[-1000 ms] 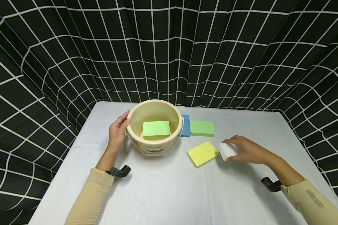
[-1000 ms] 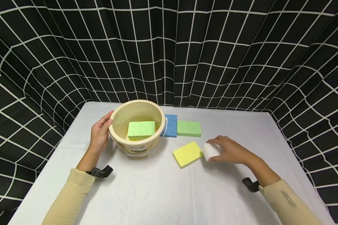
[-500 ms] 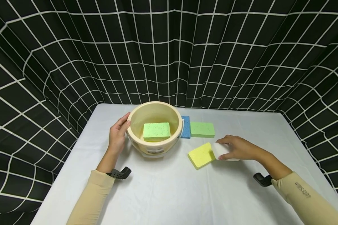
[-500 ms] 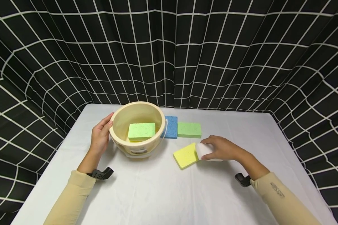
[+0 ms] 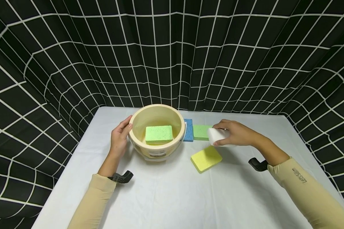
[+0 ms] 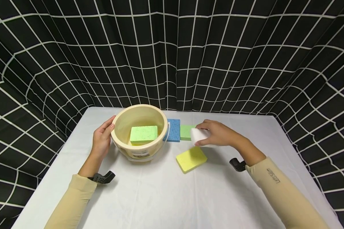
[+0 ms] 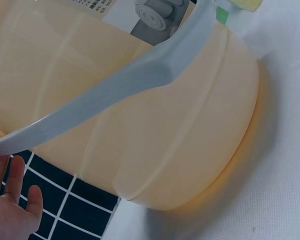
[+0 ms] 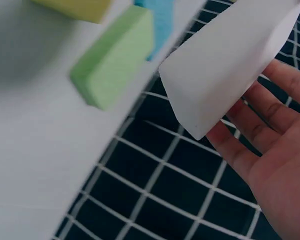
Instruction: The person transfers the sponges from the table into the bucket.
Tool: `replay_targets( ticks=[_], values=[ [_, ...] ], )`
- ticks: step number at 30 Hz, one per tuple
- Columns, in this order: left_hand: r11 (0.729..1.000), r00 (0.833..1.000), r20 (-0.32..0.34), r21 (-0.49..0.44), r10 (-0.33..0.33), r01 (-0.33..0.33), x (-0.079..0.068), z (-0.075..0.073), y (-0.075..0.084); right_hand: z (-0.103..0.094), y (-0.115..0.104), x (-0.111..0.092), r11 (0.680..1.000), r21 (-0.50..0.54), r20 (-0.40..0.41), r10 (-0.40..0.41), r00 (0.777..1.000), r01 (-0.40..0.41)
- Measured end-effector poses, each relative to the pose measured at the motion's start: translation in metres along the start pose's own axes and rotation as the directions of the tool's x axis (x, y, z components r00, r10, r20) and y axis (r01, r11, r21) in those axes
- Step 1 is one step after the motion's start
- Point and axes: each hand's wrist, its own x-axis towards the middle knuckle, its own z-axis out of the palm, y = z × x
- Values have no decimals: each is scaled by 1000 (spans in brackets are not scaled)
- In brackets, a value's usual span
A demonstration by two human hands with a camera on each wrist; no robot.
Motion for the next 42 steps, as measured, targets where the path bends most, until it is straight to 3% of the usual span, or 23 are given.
replay_targets(
  ticks=[13,18,25,42],
  values=[
    [1000,1000,8,6,2,-2,-1,0,-3,-39,-35,44,995,-100,-18,-27,999,25],
    [1000,1000,10,3,5,-5,0,1,-3,-40,-44,59,994,-97,0,-47,999,47],
    [1000,1000,1,6,4,-4,0,1,-2,-38,-57,78,973,-202,64,-99,993,110],
    [1000,1000,-19,4,4,-3,-1,2,0,-40,-92,117,976,-165,28,-142,989,145]
  ],
)
